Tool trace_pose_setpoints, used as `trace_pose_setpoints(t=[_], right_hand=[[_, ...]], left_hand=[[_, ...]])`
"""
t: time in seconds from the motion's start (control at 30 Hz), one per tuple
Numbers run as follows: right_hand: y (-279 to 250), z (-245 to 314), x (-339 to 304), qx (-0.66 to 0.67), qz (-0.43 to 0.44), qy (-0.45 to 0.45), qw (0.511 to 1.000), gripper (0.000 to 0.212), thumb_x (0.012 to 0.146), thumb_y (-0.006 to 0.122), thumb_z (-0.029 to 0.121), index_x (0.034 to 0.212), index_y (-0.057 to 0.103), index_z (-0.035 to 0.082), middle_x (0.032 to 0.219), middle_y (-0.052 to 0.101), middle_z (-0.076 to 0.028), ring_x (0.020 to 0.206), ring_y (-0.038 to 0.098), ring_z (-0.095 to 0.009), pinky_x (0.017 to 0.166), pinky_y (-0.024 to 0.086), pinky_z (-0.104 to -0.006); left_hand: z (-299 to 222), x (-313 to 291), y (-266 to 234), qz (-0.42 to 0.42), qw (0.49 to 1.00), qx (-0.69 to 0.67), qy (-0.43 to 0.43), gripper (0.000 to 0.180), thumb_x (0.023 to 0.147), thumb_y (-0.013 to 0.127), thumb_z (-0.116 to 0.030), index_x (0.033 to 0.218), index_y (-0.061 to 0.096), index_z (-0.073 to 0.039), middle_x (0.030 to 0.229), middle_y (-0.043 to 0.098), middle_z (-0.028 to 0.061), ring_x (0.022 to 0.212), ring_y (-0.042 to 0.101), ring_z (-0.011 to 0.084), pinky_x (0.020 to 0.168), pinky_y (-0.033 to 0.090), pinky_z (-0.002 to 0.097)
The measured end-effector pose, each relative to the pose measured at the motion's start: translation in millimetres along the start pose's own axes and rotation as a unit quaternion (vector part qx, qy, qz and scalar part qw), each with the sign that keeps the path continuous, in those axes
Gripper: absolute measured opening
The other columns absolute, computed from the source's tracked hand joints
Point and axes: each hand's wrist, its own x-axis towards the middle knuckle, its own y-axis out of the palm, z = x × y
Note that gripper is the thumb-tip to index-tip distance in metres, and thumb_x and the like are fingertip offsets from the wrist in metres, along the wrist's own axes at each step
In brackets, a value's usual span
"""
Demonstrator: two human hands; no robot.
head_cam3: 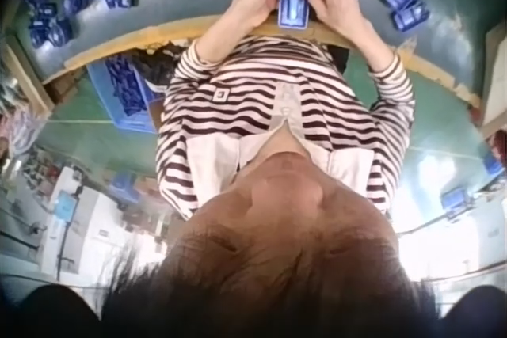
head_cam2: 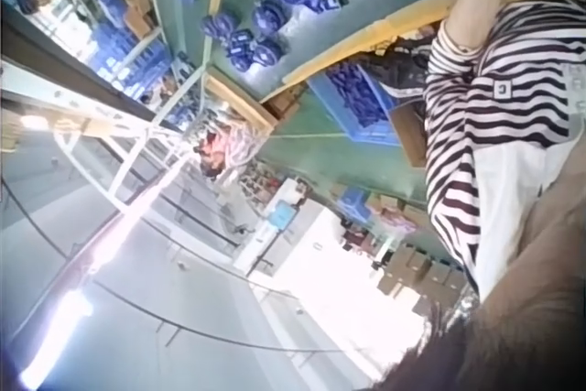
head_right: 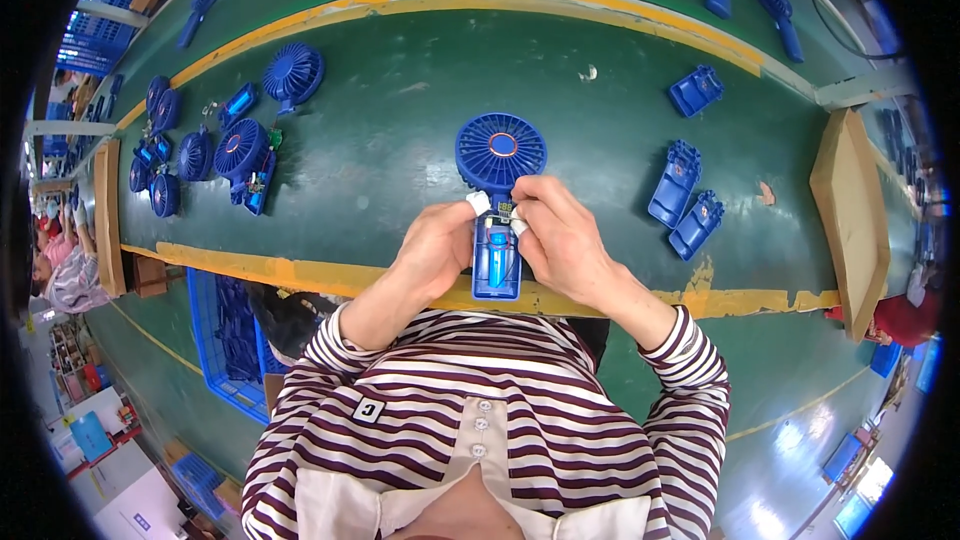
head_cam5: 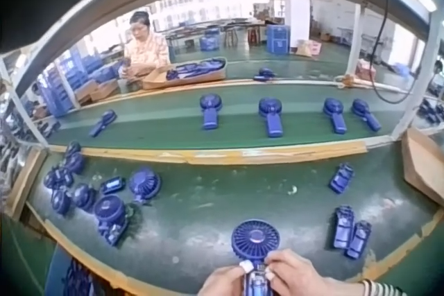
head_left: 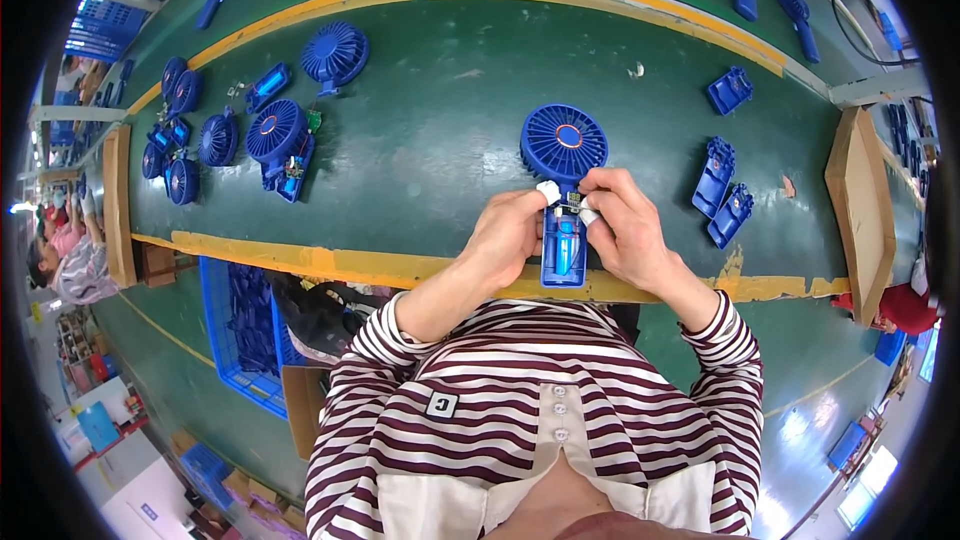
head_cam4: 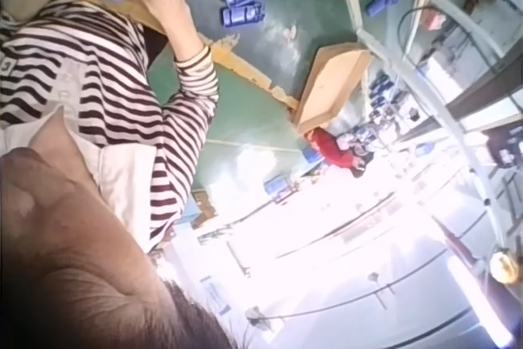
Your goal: The person assembles handheld electric fans by hand, fitting circuit boards and batteries into the fan handles, snapping the casing covers closed, and placing the assembled fans onto the conveyor belt.
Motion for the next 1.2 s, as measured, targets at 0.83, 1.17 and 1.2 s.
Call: trace_pose_setpoints(t=[0.83, 1.17, 1.2], right_hand=[[7, 0, -5, -0.135, 0.062, -0.075, 0.986, 0.023, 0.063, 0.057, -0.004, 0.085, 0.053, -0.009, 0.101, 0.050, -0.018, 0.084, 0.054, -0.031, 0.062, 0.050, -0.0361], [5, 3, -1, -0.157, 0.126, -0.072, 0.977, 0.026, 0.062, 0.057, 0.003, 0.085, 0.054, -0.008, 0.103, 0.050, -0.017, 0.086, 0.052, -0.030, 0.070, 0.048, -0.0347], [6, 3, -2, -0.164, 0.106, -0.075, 0.978, 0.025, 0.061, 0.057, 0.004, 0.084, 0.054, -0.006, 0.100, 0.050, -0.016, 0.084, 0.052, -0.028, 0.067, 0.047, -0.0345]], left_hand=[[-6, -6, -1, 0.027, 0.998, 0.034, -0.038, 0.019, 0.086, 0.047, -0.016, 0.090, 0.056, -0.001, 0.083, 0.057, 0.0058, 0.073, 0.056, 0.0132, 0.062, 0.046, 0.0292], [4, 0, -13, 0.047, 0.990, 0.133, -0.015, 0.019, 0.085, 0.056, -0.011, 0.099, 0.059, 0.001, 0.088, 0.062, 0.0058, 0.076, 0.060, 0.0127, 0.066, 0.051, 0.0274], [5, 0, -12, 0.039, 0.989, 0.143, -0.007, 0.019, 0.085, 0.055, -0.010, 0.099, 0.059, 0.001, 0.088, 0.062, 0.0057, 0.076, 0.060, 0.0122, 0.066, 0.050, 0.0267]])
